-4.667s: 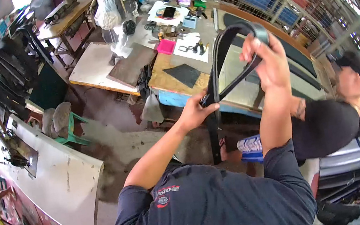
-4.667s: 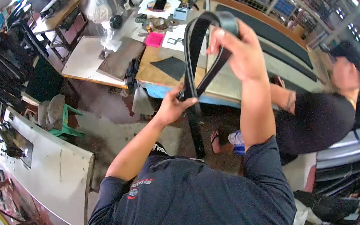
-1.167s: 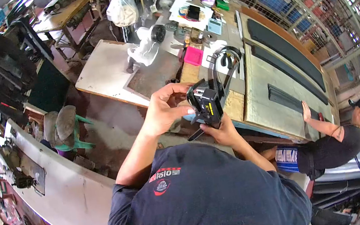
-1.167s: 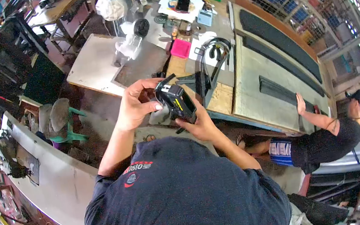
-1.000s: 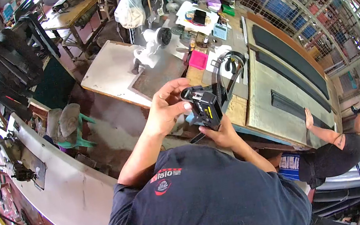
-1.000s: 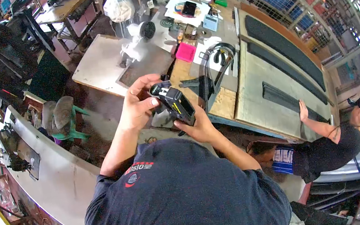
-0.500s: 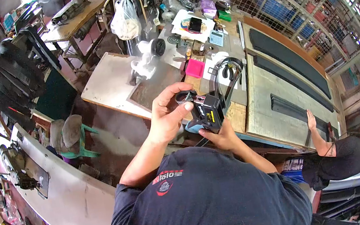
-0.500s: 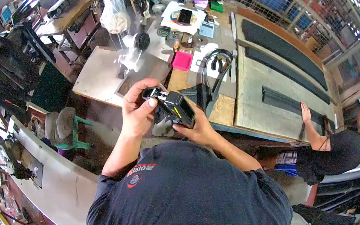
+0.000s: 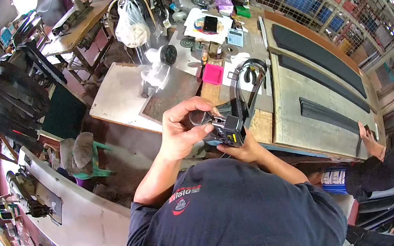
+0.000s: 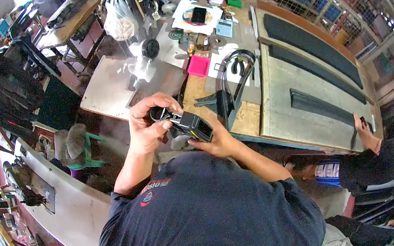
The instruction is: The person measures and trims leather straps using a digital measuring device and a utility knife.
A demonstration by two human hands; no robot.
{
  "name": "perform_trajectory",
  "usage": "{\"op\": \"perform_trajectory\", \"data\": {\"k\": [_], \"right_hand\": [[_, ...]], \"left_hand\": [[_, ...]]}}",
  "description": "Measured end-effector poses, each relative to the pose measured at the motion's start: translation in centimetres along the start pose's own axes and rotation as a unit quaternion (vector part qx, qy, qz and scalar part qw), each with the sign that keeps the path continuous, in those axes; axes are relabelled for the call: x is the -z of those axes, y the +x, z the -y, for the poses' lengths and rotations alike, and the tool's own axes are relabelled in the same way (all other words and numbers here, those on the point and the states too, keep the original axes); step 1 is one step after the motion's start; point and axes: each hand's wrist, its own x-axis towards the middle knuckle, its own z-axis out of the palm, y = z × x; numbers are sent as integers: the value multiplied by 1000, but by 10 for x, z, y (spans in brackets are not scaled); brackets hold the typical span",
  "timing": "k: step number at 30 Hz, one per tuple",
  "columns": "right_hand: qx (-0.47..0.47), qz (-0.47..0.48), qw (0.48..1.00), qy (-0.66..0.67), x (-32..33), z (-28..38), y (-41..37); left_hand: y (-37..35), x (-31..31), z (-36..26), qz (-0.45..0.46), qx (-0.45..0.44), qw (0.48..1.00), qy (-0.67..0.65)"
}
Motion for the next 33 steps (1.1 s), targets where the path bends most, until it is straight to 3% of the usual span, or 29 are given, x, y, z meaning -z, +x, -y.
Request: {"op": "perform_trajectory", "data": {"k": [3, 6, 9, 12, 15, 18, 22, 33], "right_hand": [[32, 23, 999, -29, 3, 6, 4], [-12, 42, 999, -24, 3, 15, 4], [78, 21, 995, -49, 1, 25, 4], [36, 45, 997, -48, 3, 12, 1], [56, 47, 997, -32, 3, 12, 1], [123, 35, 990, -52, 2, 3, 1], [112, 28, 993, -41, 2, 0, -3], [188, -29, 977, -94, 4, -6, -7]], "left_hand": [[2, 2, -3, 19, 8, 1000, 13], [1, 5, -3, 22, 8, 999, 22], [1, 5, -4, 42, 2, 999, 26], [0, 1, -7, 22, 20, 996, 78], [-2, -1, -6, 2, 40, 996, 84], [-4, 4, -4, 20, 43, 995, 92], [-5, 3, -1, 28, 66, 995, 69], [-6, -4, 14, 31, 59, 997, 32]]}}
